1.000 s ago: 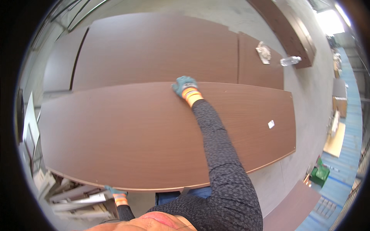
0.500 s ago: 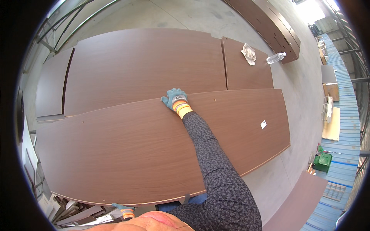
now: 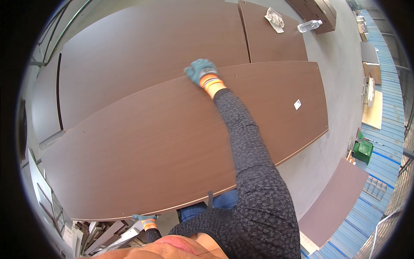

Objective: The person wipes the surface of large brown wood panels with a cloth, then lifts and stacks them. They continue wiping and stacking additional panels in a workshop setting.

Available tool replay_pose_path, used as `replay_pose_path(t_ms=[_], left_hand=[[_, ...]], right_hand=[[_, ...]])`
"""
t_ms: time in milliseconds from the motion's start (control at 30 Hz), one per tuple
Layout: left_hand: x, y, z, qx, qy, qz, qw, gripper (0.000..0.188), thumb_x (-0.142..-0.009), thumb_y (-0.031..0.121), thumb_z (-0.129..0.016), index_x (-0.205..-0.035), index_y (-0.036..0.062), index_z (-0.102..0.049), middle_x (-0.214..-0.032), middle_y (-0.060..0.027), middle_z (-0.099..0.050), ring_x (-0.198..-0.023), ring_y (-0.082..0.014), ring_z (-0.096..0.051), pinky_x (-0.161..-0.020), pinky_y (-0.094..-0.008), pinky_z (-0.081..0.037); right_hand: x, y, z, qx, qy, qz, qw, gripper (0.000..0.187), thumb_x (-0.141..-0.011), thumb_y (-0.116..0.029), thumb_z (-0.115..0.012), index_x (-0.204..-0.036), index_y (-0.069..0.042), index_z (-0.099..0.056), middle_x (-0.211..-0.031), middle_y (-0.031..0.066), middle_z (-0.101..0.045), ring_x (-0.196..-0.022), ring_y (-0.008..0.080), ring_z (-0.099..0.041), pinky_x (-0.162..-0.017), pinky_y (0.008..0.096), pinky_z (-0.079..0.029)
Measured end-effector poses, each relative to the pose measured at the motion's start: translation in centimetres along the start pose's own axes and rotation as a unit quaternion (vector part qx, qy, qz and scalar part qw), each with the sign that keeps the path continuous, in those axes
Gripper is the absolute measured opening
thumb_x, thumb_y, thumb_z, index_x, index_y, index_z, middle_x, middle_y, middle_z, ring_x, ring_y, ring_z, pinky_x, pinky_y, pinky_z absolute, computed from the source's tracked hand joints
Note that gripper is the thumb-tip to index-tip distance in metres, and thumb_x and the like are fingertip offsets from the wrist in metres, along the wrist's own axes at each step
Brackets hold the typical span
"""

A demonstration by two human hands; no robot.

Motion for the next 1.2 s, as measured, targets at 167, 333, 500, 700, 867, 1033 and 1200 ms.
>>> replay_pose_path(t_ms=[167, 333, 500, 700, 867, 1033, 1200], left_hand=[[1.1, 0.0, 2.0, 0.010, 0.018, -0.008, 1.000, 0.116, -0.078, 0.101, -0.032, -0.161, 0.0201, -0.041, -0.171, -0.0038, -0.033, -0.152, -0.0337, -0.033, -0.120, -0.0633, -0.026], [1.7, 2.3, 1.3, -0.005, 0.058, 0.002, 0.998, 0.119, -0.076, 0.103, -0.031, -0.161, 0.0204, -0.042, -0.170, -0.0041, -0.035, -0.151, -0.0345, -0.034, -0.120, -0.0633, -0.028], [2.2, 3.6, 0.2, 0.072, 0.070, -0.083, 0.991, 0.117, -0.078, 0.102, -0.030, -0.160, 0.0194, -0.043, -0.170, -0.0039, -0.035, -0.152, -0.0339, -0.035, -0.122, -0.0592, -0.028], [2.7, 4.8, -1.0, 0.079, 0.082, -0.110, 0.987, 0.115, -0.079, 0.101, -0.030, -0.158, 0.0190, -0.045, -0.168, -0.0032, -0.040, -0.151, -0.0328, -0.036, -0.120, -0.0575, -0.032], [3.1, 5.9, -2.5, 0.092, 0.108, -0.111, 0.984, 0.115, -0.081, 0.100, -0.030, -0.159, 0.0180, -0.044, -0.168, -0.0036, -0.038, -0.152, -0.0322, -0.035, -0.122, -0.0543, -0.030], [2.2, 6.3, -3.2, 0.104, 0.129, -0.103, 0.981, 0.114, -0.082, 0.099, -0.029, -0.160, 0.0171, -0.042, -0.169, -0.0040, -0.037, -0.153, -0.0317, -0.034, -0.124, -0.0510, -0.027], [-0.4, 5.9, -3.0, 0.114, 0.116, -0.110, 0.981, 0.112, -0.083, 0.098, -0.030, -0.160, 0.0172, -0.043, -0.168, -0.0037, -0.038, -0.152, -0.0316, -0.035, -0.124, -0.0507, -0.028]], right_hand=[[0.5, 7.6, 2.3, 0.065, 0.025, -0.053, 0.996, 0.050, -0.097, -0.052, -0.056, -0.094, -0.008, -0.079, -0.104, 0.0199, -0.075, -0.102, 0.0404, -0.071, -0.090, 0.0530, -0.056], [1.2, 9.6, 0.0, 0.056, 0.061, -0.023, 0.996, 0.050, -0.100, -0.050, -0.054, -0.092, -0.006, -0.076, -0.104, 0.0196, -0.074, -0.103, 0.0412, -0.069, -0.091, 0.0533, -0.054], [0.4, 9.9, -2.4, 0.070, 0.104, -0.007, 0.992, 0.051, -0.101, -0.052, -0.056, -0.084, -0.006, -0.072, -0.099, 0.0204, -0.073, -0.097, 0.0428, -0.068, -0.088, 0.0543, -0.053], [-0.6, 11.1, -3.7, 0.057, 0.095, -0.020, 0.994, 0.055, -0.101, -0.053, -0.056, -0.080, -0.004, -0.072, -0.094, 0.0206, -0.073, -0.094, 0.0414, -0.069, -0.086, 0.0528, -0.054], [-1.0, 10.9, -3.2, 0.056, 0.099, -0.024, 0.993, 0.055, -0.101, -0.053, -0.057, -0.080, -0.004, -0.072, -0.094, 0.0204, -0.073, -0.094, 0.0412, -0.069, -0.086, 0.0525, -0.054], [-0.7, 10.7, -2.3, 0.068, 0.105, -0.018, 0.992, 0.056, -0.101, -0.053, -0.056, -0.079, -0.003, -0.071, -0.093, 0.0209, -0.073, -0.091, 0.0415, -0.069, -0.084, 0.0526, -0.054], [-0.7, 10.5, -2.0, 0.085, 0.104, -0.040, 0.990, 0.058, -0.101, -0.053, -0.056, -0.077, -0.003, -0.070, -0.091, 0.0225, -0.072, -0.088, 0.0421, -0.068, -0.081, 0.0536, -0.053]])
Point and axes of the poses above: each hand's wrist, its own x-axis away from the middle knuckle, its own z-axis out of the back of the hand, y = z × x, the point moved 4 cm from there along -x, towards the middle knuckle
